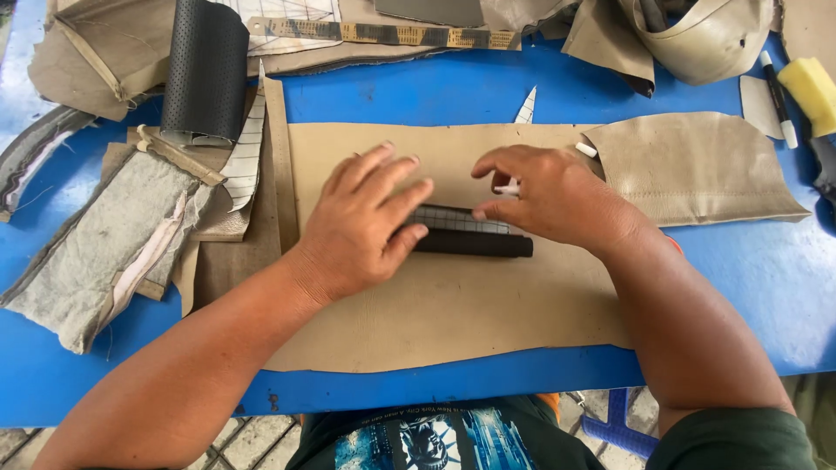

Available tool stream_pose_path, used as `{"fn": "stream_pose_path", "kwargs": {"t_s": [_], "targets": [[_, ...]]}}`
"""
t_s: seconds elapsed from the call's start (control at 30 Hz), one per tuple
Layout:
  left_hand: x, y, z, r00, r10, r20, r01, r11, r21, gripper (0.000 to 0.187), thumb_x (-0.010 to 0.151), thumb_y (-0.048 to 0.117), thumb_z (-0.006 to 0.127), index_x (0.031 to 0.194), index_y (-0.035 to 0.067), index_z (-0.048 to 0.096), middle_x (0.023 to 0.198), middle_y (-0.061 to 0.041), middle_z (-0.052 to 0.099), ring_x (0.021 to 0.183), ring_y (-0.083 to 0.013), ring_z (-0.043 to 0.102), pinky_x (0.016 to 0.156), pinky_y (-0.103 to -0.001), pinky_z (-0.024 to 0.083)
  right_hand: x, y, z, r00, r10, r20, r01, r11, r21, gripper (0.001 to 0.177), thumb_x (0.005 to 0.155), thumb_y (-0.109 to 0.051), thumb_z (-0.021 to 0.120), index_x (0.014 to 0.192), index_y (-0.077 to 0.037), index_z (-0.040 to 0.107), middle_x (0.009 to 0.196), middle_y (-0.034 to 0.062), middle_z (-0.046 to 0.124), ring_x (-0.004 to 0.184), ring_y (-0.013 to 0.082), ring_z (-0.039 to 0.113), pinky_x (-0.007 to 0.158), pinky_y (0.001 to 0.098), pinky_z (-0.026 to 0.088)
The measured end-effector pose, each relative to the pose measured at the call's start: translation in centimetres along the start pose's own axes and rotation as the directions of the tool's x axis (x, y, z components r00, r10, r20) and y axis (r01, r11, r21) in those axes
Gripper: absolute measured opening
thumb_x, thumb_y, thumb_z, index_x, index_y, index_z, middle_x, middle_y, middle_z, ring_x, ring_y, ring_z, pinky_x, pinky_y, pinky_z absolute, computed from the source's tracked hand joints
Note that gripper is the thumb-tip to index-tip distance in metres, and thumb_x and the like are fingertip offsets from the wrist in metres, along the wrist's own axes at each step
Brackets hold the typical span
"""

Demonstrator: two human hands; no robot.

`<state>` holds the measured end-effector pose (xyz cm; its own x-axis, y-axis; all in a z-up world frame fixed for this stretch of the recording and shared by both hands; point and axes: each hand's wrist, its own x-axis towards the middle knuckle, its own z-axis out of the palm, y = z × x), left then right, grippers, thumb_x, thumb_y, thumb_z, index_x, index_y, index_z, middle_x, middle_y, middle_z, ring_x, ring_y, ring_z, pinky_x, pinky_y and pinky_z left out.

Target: Apply glue to the edge of a leather piece and fold it over to create a hem

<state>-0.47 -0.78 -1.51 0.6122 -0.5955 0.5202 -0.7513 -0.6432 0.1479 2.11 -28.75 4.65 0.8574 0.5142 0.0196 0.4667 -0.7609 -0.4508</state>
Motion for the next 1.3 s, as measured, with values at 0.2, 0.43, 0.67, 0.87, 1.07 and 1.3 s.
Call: {"fn": "stream_pose_path", "kwargs": {"t_s": [0.2,0.43,0.67,0.87,1.07,1.3], "targets": [[-0.1,1.4,-0.3,0.999,0.043,0.007,-0.044,0.996,0.078,0.078,0.088,0.039,0.079,0.156,0.019,0.046,0.159,-0.017,0.035,0.148,-0.0436,0.034,0.115,-0.061,0.035,0.2,-0.4,1.1,0.990,0.049,0.134,-0.048,0.999,-0.010,0.017,0.094,-0.033,0.076,0.097,-0.016,0.078,0.089,0.0069,0.076,0.089,0.0332,0.075,0.082,0.0457,0.060],[-0.4,4.6,-0.9,0.958,0.272,0.087,-0.285,0.884,0.371,0.038,0.102,0.036,0.061,0.135,0.022,0.072,0.159,-0.006,0.052,0.153,-0.0285,0.036,0.126,-0.054,0.019,1.3,-0.9,1.5,0.935,0.336,0.113,-0.349,0.929,0.123,0.015,0.099,-0.032,0.065,0.099,-0.018,0.072,0.093,0.0015,0.076,0.057,0.0164,0.054,0.058,0.0362,0.044],[-0.6,7.1,-1.9,0.938,0.107,0.329,-0.044,0.980,-0.194,0.044,0.086,0.031,0.076,0.118,0.007,0.059,0.103,-0.015,0.070,0.094,-0.0336,0.066,0.085,-0.050,0.054,1.5,1.0,2.4,0.958,0.214,-0.190,-0.189,0.972,0.142,0.013,0.100,-0.022,0.071,0.097,-0.010,0.069,0.086,0.0019,0.069,0.072,0.0178,0.059,0.061,0.0357,0.046],[-1.3,7.8,-3.3,0.865,-0.021,0.501,0.063,0.996,-0.066,0.031,0.077,0.037,0.075,0.090,0.010,0.068,0.093,-0.009,0.064,0.090,-0.0303,0.058,0.070,-0.046,0.052,2.7,2.8,2.4,0.909,0.321,-0.264,-0.287,0.944,0.162,0.011,0.101,-0.024,0.071,0.097,-0.013,0.069,0.086,0.0000,0.068,0.072,0.0163,0.056,0.059,0.0360,0.043],[-0.4,7.2,-2.1,0.971,0.098,0.219,-0.096,0.995,-0.022,0.041,0.080,-0.009,0.060,0.117,0.009,0.066,0.082,-0.005,0.057,0.067,-0.0213,0.053,0.052,-0.035,0.052,3.9,6.1,1.2,0.776,0.233,-0.586,-0.213,0.971,0.105,0.010,0.101,-0.021,0.074,0.101,-0.012,0.070,0.095,0.0025,0.070,0.081,0.0197,0.060,0.065,0.0363,0.046],[-1.3,5.7,1.9,0.987,-0.020,0.162,0.020,1.000,0.002,0.024,0.066,-0.010,0.061,0.073,0.013,0.060,0.079,-0.005,0.049,0.072,-0.0277,0.049,0.052,-0.037,0.045,1.2,0.3,0.8,0.843,-0.112,-0.526,0.115,0.993,-0.027,0.028,0.095,-0.004,0.086,0.115,0.001,0.068,0.117,0.0207,0.055,0.096,0.0290,0.059,0.060,0.0292,0.061]]}}
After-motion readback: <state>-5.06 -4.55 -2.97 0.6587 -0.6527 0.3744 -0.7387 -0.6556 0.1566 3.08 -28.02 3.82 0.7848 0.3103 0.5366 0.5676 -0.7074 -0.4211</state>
